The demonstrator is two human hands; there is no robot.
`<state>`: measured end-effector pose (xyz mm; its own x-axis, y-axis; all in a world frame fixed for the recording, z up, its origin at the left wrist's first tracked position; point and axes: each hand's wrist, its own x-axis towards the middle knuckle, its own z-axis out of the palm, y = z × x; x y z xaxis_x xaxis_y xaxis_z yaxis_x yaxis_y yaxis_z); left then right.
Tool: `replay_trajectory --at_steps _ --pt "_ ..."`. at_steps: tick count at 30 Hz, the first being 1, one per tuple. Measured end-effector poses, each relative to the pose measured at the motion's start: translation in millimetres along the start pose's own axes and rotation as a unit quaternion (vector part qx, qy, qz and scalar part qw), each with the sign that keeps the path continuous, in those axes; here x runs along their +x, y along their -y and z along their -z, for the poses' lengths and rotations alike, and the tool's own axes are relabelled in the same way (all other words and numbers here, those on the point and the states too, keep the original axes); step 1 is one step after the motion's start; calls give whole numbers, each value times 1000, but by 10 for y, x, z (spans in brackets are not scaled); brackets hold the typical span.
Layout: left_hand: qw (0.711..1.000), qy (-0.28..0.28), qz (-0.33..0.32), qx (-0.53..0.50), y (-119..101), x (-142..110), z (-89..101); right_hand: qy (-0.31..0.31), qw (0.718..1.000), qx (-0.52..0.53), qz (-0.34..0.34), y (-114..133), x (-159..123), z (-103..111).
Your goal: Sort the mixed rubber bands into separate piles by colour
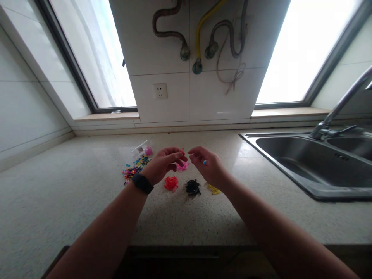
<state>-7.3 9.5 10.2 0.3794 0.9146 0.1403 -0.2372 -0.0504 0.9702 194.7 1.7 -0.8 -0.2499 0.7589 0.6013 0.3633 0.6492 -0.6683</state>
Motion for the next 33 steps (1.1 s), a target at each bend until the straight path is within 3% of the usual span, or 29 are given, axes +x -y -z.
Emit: replay_trajectory --at_steps 5,14,20,26,33 --pt "995 28 20 89 24 4 -20 1 997 80 16 24 -3 2" --pt "989 58 22 138 41 4 -44 1 998 50 41 1 -10 -12" --pt "991 59 24 115 36 -4 -25 -15 998 62 18 -3 -1 13" --pt "997 18 6 77 12 -20 -25 -44 993 113 -17 14 7 77" --pt "999 2 -48 -14 -33 -31 -52 -72 990 116 -47 9 12 160"
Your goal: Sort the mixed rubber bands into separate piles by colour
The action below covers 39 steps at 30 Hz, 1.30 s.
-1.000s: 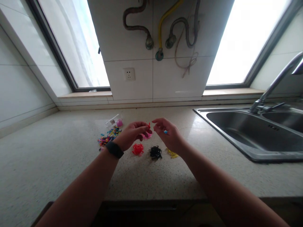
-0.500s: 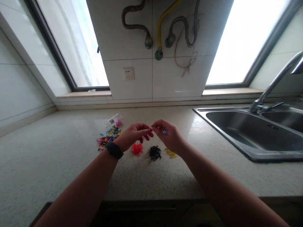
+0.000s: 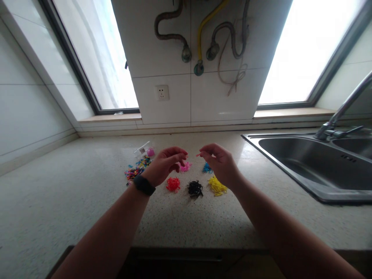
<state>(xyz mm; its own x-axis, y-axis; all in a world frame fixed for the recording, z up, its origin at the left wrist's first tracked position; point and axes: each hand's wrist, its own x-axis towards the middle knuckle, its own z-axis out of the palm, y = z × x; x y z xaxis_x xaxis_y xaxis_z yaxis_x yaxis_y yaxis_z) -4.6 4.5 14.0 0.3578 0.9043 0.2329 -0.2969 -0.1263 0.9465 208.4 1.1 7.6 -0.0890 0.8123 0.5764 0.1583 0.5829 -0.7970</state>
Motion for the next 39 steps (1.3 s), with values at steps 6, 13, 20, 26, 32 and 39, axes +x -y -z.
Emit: replay_trajectory --at_steps 6,13,20,26,32,39 --pt "998 0 -44 -48 -35 -25 25 4 1000 1 3 -55 11 17" --pt "992 51 -65 -97 -89 -61 15 8 1000 -6 -7 -47 10 48" --pt "988 103 -74 -83 -188 -145 -28 21 1000 2 -4 -54 11 55" --pt "989 127 -68 -28 -186 -200 37 29 1000 -2 -9 -64 3 53" --pt "989 145 -41 -5 -153 -208 91 44 999 -5 -9 -77 -9 47" --pt "986 159 -44 3 -173 -228 76 49 999 -9 -7 -74 -15 37"
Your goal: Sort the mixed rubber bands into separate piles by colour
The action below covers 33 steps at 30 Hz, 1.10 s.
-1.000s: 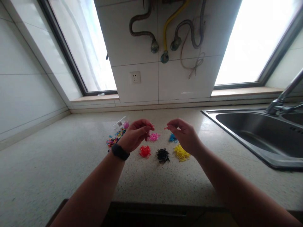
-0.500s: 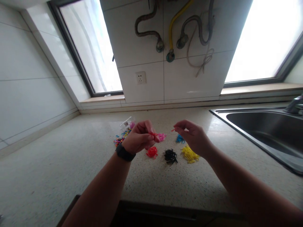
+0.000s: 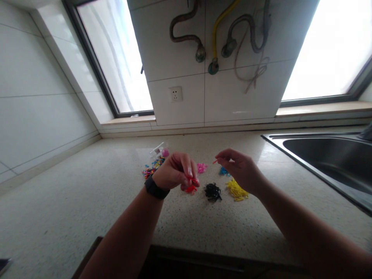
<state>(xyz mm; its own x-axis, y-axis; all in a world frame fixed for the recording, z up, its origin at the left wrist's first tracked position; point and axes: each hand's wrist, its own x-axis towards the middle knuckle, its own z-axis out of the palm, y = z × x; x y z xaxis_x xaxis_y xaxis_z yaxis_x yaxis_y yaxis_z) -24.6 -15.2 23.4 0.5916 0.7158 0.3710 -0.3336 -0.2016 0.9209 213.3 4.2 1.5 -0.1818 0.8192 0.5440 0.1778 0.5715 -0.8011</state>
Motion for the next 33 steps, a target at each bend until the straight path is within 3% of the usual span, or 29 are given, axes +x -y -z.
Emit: replay_trajectory --at_steps 6,9,12,16,19,33 --pt "1000 4 -20 14 -63 -9 109 7 1000 -5 3 21 -4 17" --pt "998 -21 -30 46 -148 -11 233 6 1000 -5 3 11 -7 28" --pt "989 -43 15 139 -188 -7 389 8 1000 -7 4 -11 -5 38" --pt "946 -1 126 299 -98 3 615 11 1000 -14 2 -26 -2 49" --pt "910 52 172 373 14 5 749 15 1000 -15 -1 -23 -1 54" --pt "843 98 193 492 179 11 862 45 999 -27 -8 -76 -5 51"
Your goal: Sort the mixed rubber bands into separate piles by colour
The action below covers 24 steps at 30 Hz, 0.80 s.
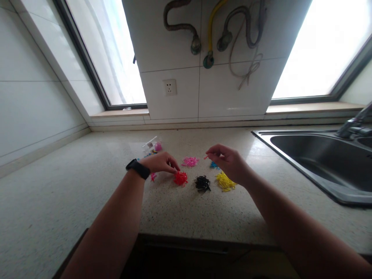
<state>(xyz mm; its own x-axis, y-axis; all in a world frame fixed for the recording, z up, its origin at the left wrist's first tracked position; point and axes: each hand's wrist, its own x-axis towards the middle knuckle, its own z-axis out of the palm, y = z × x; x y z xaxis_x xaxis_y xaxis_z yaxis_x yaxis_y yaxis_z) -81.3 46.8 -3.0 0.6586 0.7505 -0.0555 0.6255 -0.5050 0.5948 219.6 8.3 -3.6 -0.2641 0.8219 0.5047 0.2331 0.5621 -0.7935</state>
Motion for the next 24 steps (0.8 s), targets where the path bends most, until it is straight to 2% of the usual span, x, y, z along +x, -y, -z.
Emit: replay_trajectory --at_steps 6,13,16,20,24 --pt "999 -12 28 8 83 8 -9 -11 999 42 -29 4 33 19" --pt "996 -89 20 12 193 33 -12 -35 973 207 -95 139 41 73" --pt "993 -109 27 43 223 42 -22 -50 960 262 -90 205 28 120" --pt "991 -104 47 75 196 42 -27 -68 946 312 -64 243 25 182" --pt "987 -104 65 105 148 31 -22 -54 917 391 -51 244 27 202"
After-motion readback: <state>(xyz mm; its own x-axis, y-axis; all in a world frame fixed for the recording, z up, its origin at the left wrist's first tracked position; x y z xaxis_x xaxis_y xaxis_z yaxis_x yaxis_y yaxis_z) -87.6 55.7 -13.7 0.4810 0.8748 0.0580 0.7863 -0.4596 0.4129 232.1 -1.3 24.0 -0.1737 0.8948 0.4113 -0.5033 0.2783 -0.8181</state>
